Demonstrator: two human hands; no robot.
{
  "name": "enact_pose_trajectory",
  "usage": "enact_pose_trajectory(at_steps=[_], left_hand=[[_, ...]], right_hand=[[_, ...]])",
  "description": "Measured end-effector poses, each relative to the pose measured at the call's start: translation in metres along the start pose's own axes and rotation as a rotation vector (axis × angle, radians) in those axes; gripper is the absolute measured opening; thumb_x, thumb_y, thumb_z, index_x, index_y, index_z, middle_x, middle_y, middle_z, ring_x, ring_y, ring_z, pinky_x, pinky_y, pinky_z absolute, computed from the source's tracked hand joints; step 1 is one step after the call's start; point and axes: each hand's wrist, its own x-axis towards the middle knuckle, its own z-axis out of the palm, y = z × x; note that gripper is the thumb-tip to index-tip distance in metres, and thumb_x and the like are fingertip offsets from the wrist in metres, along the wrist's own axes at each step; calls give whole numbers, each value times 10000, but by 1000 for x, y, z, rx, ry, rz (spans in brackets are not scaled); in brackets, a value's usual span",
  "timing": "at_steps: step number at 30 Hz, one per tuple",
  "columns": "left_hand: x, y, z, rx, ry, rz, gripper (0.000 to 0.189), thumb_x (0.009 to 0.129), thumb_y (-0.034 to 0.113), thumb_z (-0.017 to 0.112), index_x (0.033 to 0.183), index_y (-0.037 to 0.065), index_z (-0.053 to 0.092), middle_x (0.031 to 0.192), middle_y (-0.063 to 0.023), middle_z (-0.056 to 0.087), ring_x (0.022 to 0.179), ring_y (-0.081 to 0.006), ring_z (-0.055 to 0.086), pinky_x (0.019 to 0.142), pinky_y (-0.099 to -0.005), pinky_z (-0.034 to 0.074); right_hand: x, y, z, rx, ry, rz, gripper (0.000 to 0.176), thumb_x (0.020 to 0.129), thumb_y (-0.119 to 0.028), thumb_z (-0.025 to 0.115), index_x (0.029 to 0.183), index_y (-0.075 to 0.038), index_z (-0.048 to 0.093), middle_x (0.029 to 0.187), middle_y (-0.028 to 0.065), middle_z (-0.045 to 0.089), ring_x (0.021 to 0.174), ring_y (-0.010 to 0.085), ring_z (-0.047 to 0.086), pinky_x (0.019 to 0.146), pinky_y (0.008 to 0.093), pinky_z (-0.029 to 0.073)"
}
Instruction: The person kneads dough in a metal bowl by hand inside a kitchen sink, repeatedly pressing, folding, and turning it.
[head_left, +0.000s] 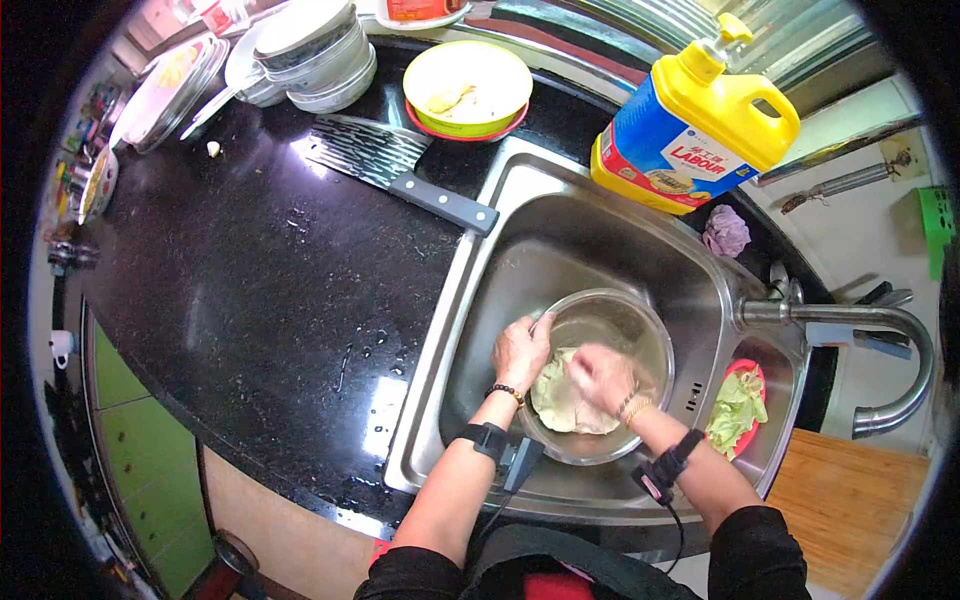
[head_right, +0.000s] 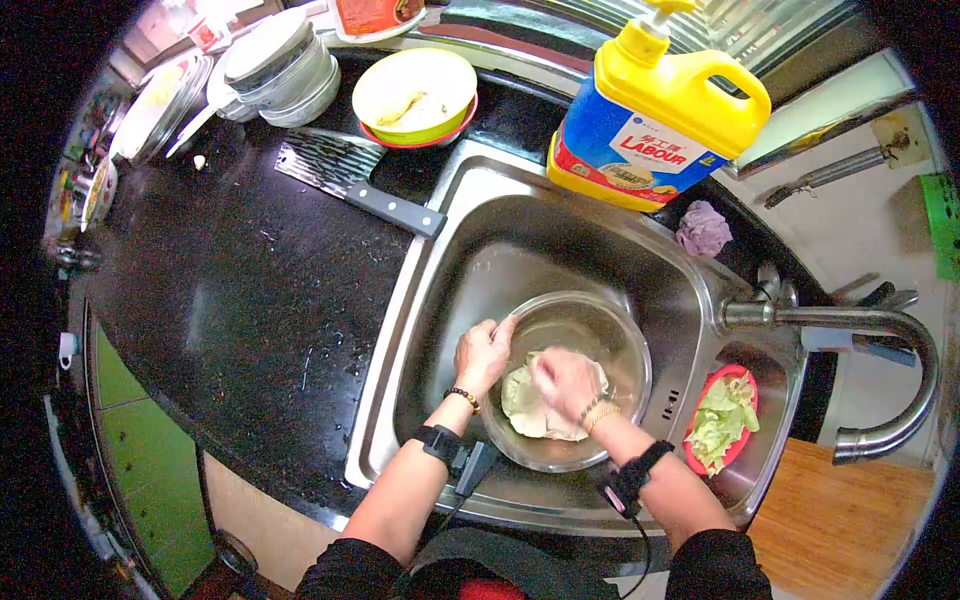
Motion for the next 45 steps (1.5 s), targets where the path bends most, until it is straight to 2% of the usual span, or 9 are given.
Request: enact_pose_trajectory(at_steps=[5,7,11,13,19,31,34,38,45], left_hand=[[4,-7,3,-57,-22,-18,480,811,477,502,695,19,588,715,-224,588,704,-406,567,610,-463,434],[2,-7,4,-61,43,11,490,804,452,547,594,10,511,569,-191,512,522,-301,509,514,-394,394],[2,-3,1,-47,20,-12,460,795,454,539,643,21,561,667,-206,576,653,-388,559,567,-449,423],[0,-2,0,-52,20,-42,455,780,442,566,617,18,544,633,-197,566,610,-382,547,538,-444,413],[-1,-3,3,-73,61,-15,462,770,445,580,610,15,528,608,-193,553,592,-388,539,524,-447,405],[-7,-2,-2,-42,-7,-81,479,782,479,541,664,15,564,691,-201,587,682,-396,568,572,-454,427],[-7,-4,1,-59,34,-47,484,779,463,558,599,15,518,601,-199,542,583,-365,539,524,-424,404],[1,-4,1,-31,1,-32,445,791,459,528,715,26,598,712,-202,596,712,-393,576,601,-458,440],[-1,-1,0,-2,5,-14,442,794,446,530,716,15,593,723,-216,595,730,-405,573,617,-459,446]], right_hand=[[45,29,22,-342,-173,221,431,797,-438,459,935,-59,610,1015,185,590,949,322,555,829,422,420],[47,23,25,-342,-348,360,551,788,-513,394,1005,-53,608,1086,211,564,1037,329,525,890,426,394],[32,19,16,-320,-371,357,509,752,-502,470,951,-58,616,1014,192,591,981,326,540,841,434,402],[7,10,8,-280,-188,82,451,709,-490,544,857,-70,613,898,166,604,874,311,553,772,437,397],[-63,-23,-26,-260,-126,-151,362,663,-383,670,831,-79,568,845,123,550,860,282,511,760,419,367],[-85,-29,-23,-504,-594,-37,283,738,-269,639,855,-33,535,781,161,610,719,308,620,624,398,486],[-80,-32,-13,-526,-628,3,209,746,-187,600,864,-27,534,766,165,623,728,303,625,642,395,489],[-69,-30,13,-588,-581,11,184,744,-126,550,892,-19,535,774,155,625,744,292,627,640,388,491],[-64,-34,35,-653,-534,6,361,722,-134,568,1048,1,493,812,136,604,759,261,622,633,357,497]])
